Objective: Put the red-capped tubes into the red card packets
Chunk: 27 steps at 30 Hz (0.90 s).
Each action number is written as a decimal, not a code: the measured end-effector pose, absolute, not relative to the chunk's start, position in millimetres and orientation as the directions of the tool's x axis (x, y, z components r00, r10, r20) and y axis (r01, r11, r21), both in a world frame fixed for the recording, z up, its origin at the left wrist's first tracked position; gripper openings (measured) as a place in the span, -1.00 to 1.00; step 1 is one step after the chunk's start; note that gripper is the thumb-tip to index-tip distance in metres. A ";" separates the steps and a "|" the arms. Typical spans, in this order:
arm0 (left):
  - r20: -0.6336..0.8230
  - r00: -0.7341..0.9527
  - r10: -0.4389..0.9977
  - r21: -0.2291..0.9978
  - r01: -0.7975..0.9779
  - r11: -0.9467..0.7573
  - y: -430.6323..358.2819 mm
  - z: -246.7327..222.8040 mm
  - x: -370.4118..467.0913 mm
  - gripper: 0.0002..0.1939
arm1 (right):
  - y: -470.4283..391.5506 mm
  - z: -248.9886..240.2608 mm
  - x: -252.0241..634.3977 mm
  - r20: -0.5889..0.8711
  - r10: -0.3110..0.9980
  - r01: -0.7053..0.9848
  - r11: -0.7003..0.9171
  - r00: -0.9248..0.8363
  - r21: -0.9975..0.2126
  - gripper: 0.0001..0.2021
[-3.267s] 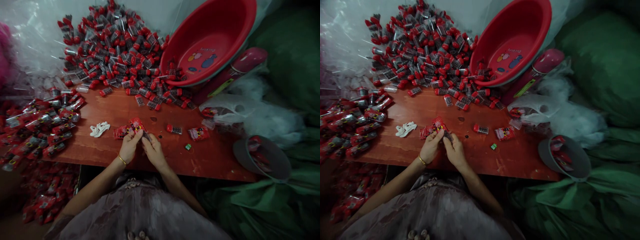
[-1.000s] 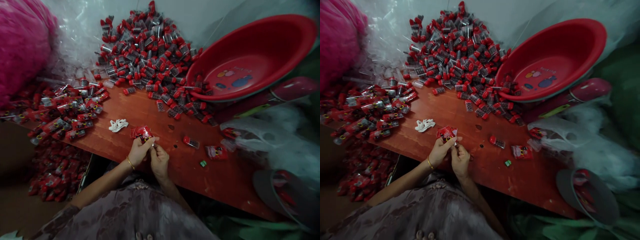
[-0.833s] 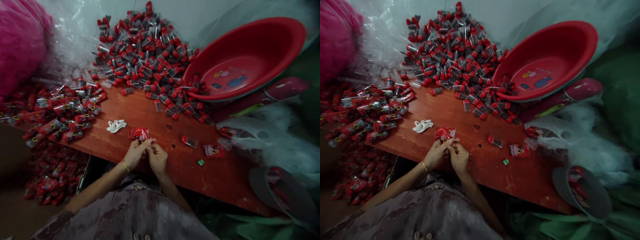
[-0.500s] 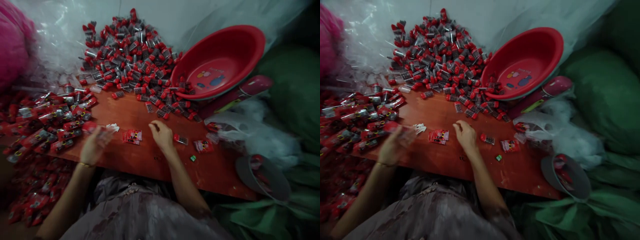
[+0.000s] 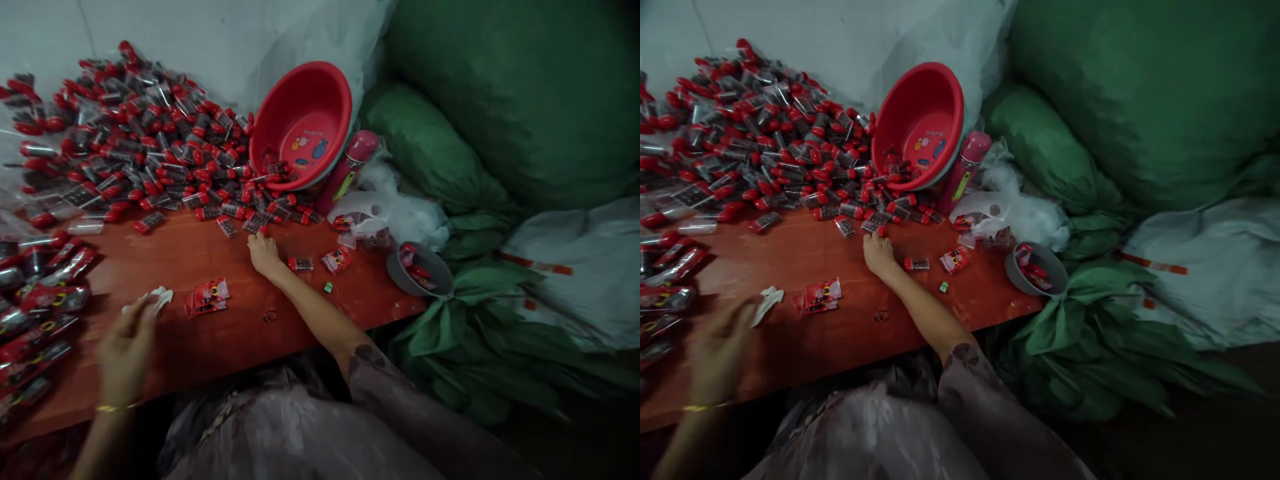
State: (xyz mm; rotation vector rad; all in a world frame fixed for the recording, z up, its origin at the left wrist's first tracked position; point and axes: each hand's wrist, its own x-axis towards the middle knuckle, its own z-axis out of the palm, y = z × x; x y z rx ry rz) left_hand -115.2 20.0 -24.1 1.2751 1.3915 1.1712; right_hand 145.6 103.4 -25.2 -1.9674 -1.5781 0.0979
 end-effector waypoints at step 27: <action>0.217 0.305 0.927 0.322 0.875 -0.363 3.4 -40.1 -53.6 -0.52 | 4.2 -11.8 324.7 0.599 0.752 0.959 -0.167 0.275 -0.231 -0.63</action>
